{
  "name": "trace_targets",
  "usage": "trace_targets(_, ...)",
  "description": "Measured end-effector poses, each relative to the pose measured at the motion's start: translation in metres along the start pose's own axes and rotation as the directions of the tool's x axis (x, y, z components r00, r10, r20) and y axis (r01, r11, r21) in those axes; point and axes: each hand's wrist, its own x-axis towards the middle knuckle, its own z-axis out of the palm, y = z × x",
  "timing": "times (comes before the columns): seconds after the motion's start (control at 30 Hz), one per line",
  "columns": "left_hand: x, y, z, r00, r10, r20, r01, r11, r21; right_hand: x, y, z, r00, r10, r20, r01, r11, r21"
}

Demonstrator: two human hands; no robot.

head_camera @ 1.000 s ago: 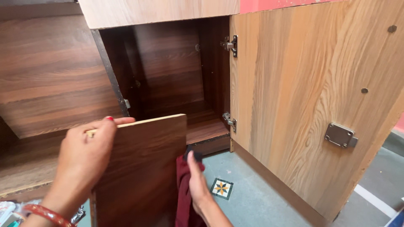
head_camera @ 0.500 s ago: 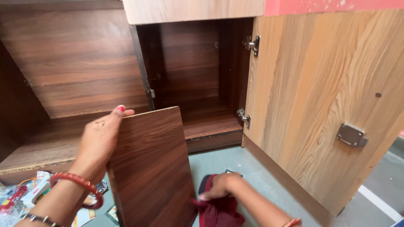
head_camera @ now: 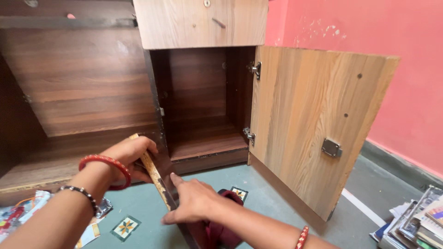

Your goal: The person assembles a wooden cabinet by inserting a drawer and a shelf, then wipes the interior and the shelf with a cloth. They place a stack of papers and books into the cabinet.

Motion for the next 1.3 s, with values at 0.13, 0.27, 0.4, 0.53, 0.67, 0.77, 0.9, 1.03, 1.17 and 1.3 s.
trace_targets(0.13, -0.018, -0.010, 0.001, 0.999, -0.043, 0.023, 0.045, 0.991, -0.123, -0.033, -0.021, -0.004, 0.985, -0.041, -0.166, 0.027, 0.996, -0.083)
trace_targets(0.27, -0.040, 0.002, -0.007, 0.997, 0.074, -0.030, -0.079, 0.953, -0.292, -0.055, -0.034, -0.040, 0.973, -0.071, -0.219, 0.050, 0.993, -0.103)
trace_targets(0.4, -0.074, 0.045, -0.021, 0.988, 0.143, -0.048, -0.150, 0.882, -0.447, -0.073, -0.058, -0.090, 0.919, -0.165, -0.358, 0.060, 0.956, -0.289)
trace_targets(0.53, -0.117, 0.105, -0.032, 0.954, 0.268, -0.138, -0.298, 0.777, -0.555, -0.096, -0.082, -0.152, 0.826, -0.285, -0.487, 0.041, 0.891, -0.451)
trace_targets(0.67, -0.160, 0.146, -0.047, 0.910, 0.387, -0.147, -0.399, 0.728, -0.558, -0.121, -0.099, -0.193, 0.799, -0.272, -0.536, -0.031, 0.872, -0.488)
trace_targets(0.77, -0.184, 0.160, -0.059, 0.904, 0.394, -0.166, -0.407, 0.674, -0.616, -0.130, -0.115, -0.213, 0.774, -0.294, -0.561, -0.057, 0.850, -0.524)
trace_targets(0.9, -0.202, 0.172, -0.071, 0.911, 0.386, -0.147, -0.379, 0.644, -0.664, -0.140, -0.131, -0.241, 0.804, -0.358, -0.475, 0.024, 0.817, -0.576)
trace_targets(1.03, -0.198, 0.174, -0.075, 0.945, 0.318, -0.069, -0.255, 0.592, -0.764, -0.141, -0.135, -0.261, 0.825, -0.356, -0.439, -0.024, 0.754, -0.657)
trace_targets(1.17, -0.174, 0.200, -0.065, 0.947, 0.321, 0.029, -0.177, 0.592, -0.786, -0.126, -0.123, -0.290, 0.833, -0.306, -0.462, -0.101, 0.736, -0.670)
trace_targets(1.3, -0.126, 0.240, -0.042, 0.934, 0.358, 0.000, -0.236, 0.616, -0.752, -0.098, -0.093, -0.318, 0.844, -0.222, -0.489, -0.133, 0.795, -0.592)
